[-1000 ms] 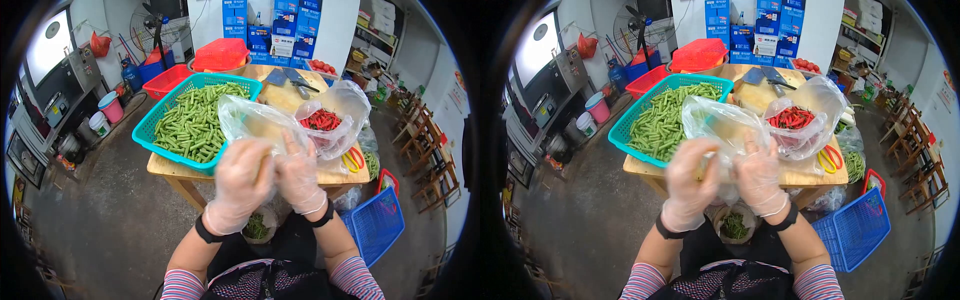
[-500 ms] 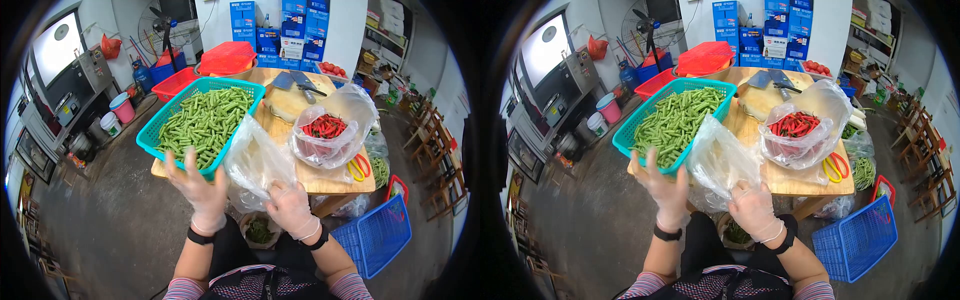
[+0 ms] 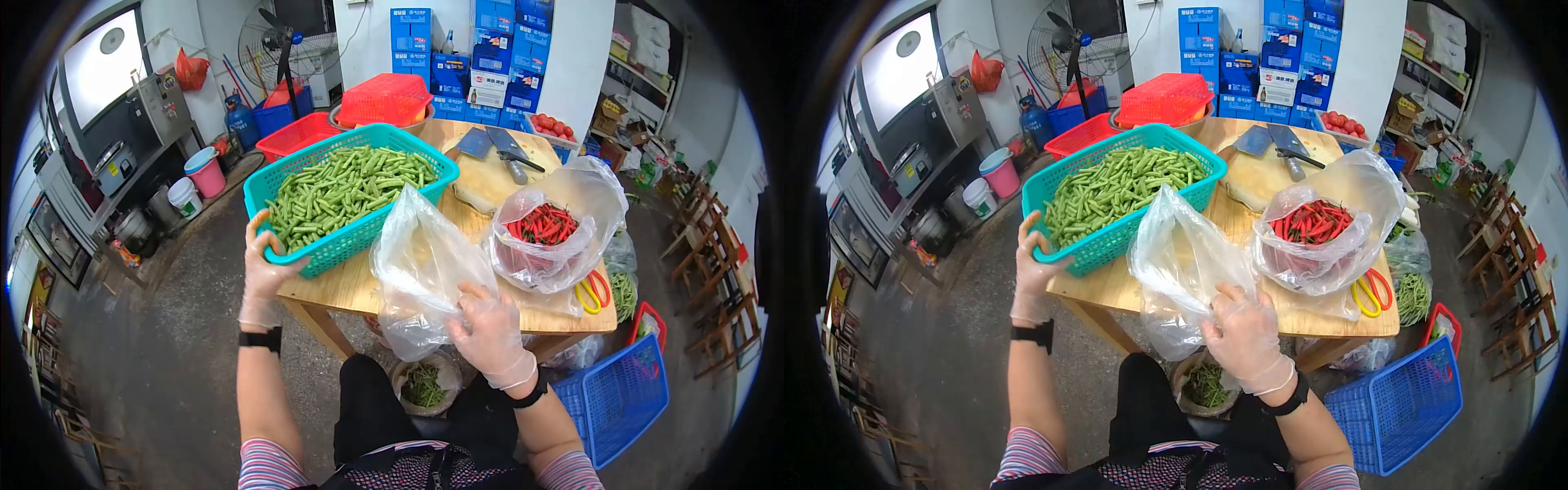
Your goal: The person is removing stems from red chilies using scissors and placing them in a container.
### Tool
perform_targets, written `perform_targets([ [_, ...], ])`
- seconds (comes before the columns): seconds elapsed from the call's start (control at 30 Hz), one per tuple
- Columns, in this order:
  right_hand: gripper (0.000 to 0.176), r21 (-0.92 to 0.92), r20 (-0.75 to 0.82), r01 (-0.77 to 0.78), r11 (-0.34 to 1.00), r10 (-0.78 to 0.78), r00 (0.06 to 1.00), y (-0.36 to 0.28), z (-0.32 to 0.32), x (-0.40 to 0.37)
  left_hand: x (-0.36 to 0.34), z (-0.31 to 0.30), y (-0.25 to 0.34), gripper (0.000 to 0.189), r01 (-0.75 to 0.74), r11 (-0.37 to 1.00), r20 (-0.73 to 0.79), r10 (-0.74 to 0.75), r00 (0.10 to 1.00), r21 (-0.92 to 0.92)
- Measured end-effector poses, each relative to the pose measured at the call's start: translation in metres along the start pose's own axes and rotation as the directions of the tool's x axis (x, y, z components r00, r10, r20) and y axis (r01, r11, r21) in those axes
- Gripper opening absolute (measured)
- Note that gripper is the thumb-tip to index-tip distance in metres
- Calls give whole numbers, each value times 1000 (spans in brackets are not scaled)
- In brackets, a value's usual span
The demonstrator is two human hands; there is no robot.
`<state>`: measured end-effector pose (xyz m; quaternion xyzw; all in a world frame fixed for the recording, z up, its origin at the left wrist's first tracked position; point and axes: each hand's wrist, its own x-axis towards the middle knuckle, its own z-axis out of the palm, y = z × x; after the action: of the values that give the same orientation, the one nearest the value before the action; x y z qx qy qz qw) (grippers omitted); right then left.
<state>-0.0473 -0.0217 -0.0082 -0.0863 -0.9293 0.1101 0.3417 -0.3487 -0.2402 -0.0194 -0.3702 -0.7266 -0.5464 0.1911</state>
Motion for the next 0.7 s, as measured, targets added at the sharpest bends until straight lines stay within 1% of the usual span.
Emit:
perform_targets([
  [0.07,20,11,-12,-3,1000,3,1000,-2,-1,7,16,-14,-23,44,22,996,109,-13,994,-87],
  [0.13,19,-43,-49,58,997,-60,997,-4,-3,15,31,-19,-30,41,42,996,132,-31,991,-81],
  [0.2,18,-38,-53,62,997,-64,997,-6,-7,25,34,-18,-31,41,60,995,158,-47,986,-77],
  [0.27,18,-34,-61,60,998,-62,996,-6,-13,35,33,-8,-9,60,32,991,-43,-27,999,127],
  [0.3,17,-44,-52,118,992,-120,991,-5,-16,40,26,2,37,68,-115,945,-139,163,977,306],
  [0.33,17,-52,-43,176,983,-178,983,-4,-18,48,19,12,73,56,-283,904,-185,353,917,319],
  [0.37,17,-53,-43,174,983,-176,983,-2,-19,59,8,26,102,49,-400,902,-182,425,887,161],
  [0.4,15,-72,-13,312,947,-313,950,2,-20,71,-5,44,120,44,-456,889,-146,447,882,-31],
  [0.43,15,-82,24,443,893,-442,896,5,-21,82,-10,53,132,43,-528,839,62,538,840,-131],
  [0.47,14,-101,15,507,856,-509,861,8,-24,95,-15,58,148,44,-504,862,269,498,824,-52],
  [0.5,15,-121,6,569,813,-573,820,10,-27,108,-14,68,151,42,-428,900,381,425,821,-81],
  [0.53,15,-119,11,568,814,-571,821,13,-34,119,-9,76,151,42,-352,930,488,355,798,-100],
  [0.57,15,-207,2,623,754,-636,771,14,-45,129,-4,75,153,42,-351,931,488,354,798,-102],
  [0.6,15,-295,-1,667,684,-699,716,13,-56,135,2,71,153,40,-415,909,585,313,748,44],
  [0.63,15,-298,-3,667,682,-700,714,11,-67,136,5,67,153,39,-485,855,670,254,698,181],
  [0.67,14,-320,15,672,668,-706,708,9,-78,138,7,65,151,39,-491,852,669,259,697,182],
  [0.7,13,-338,32,675,655,-709,704,9,-84,137,7,64,145,34,-559,736,608,255,751,382],
])
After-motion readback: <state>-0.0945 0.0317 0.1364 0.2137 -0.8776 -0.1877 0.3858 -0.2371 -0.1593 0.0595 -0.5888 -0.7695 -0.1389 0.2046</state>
